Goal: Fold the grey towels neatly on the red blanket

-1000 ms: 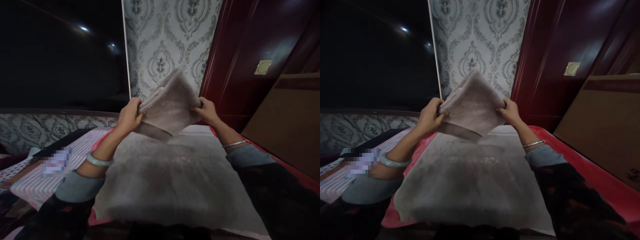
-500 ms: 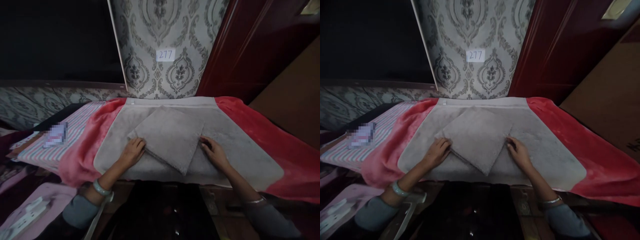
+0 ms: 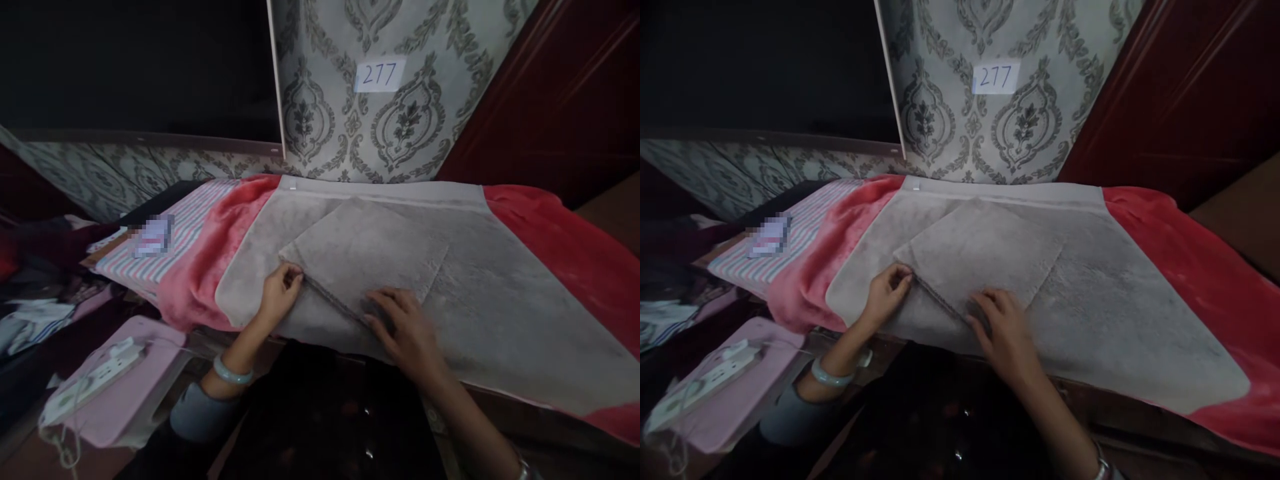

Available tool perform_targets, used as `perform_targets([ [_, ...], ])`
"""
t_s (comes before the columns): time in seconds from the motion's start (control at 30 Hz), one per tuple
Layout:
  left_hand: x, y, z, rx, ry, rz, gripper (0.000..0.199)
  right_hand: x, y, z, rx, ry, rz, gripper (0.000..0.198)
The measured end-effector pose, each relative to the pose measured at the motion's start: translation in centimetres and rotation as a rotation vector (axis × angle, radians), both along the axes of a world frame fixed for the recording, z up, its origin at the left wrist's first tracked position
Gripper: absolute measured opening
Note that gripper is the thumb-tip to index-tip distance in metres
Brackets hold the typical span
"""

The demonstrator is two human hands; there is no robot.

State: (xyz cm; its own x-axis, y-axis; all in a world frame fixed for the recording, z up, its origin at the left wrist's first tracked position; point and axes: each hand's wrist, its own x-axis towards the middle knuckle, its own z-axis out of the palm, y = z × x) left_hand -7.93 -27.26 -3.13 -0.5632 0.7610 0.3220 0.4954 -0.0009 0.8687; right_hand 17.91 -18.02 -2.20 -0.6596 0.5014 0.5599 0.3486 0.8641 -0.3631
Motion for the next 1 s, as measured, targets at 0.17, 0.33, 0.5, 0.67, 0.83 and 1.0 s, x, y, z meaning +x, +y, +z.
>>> perform_targets([
  [0.17,0.8,-0.5,0.1,0.079,-0.539,-0.049,0.037,-4.5,-1.4,0.6,0.094,-0.191,0.008,0.037],
  [0.33,0.5,-0.8,0.0,0.107,-0.623,-0.063,0.04,-6.4,-0.8,-0.2,0.183,-0.272,-0.045,0.035],
  [0.5,0.5,-0.7,-0.2,0.114,-0.614,-0.06,0.039,-6.7,-0.2,-0.4,0.215,-0.254,-0.044,0.029],
  [0.67,0.3,-0.6,-0.5,0.113,-0.612,-0.065,0.04,-6.9,-0.8,-1.3,0.278,-0.232,-0.056,0.037],
  [0.83,0.8,-0.6,-0.8,0.111,-0.513,-0.022,0.031,-6.7,-1.4,-1.9,0.256,-0.286,-0.069,0.043],
  [1.0,1.7,0.0,0.4,0.128,0.149,0.099,0.019,-6.9,-2.0,-1.7,0.251,-0.312,-0.07,0.045],
])
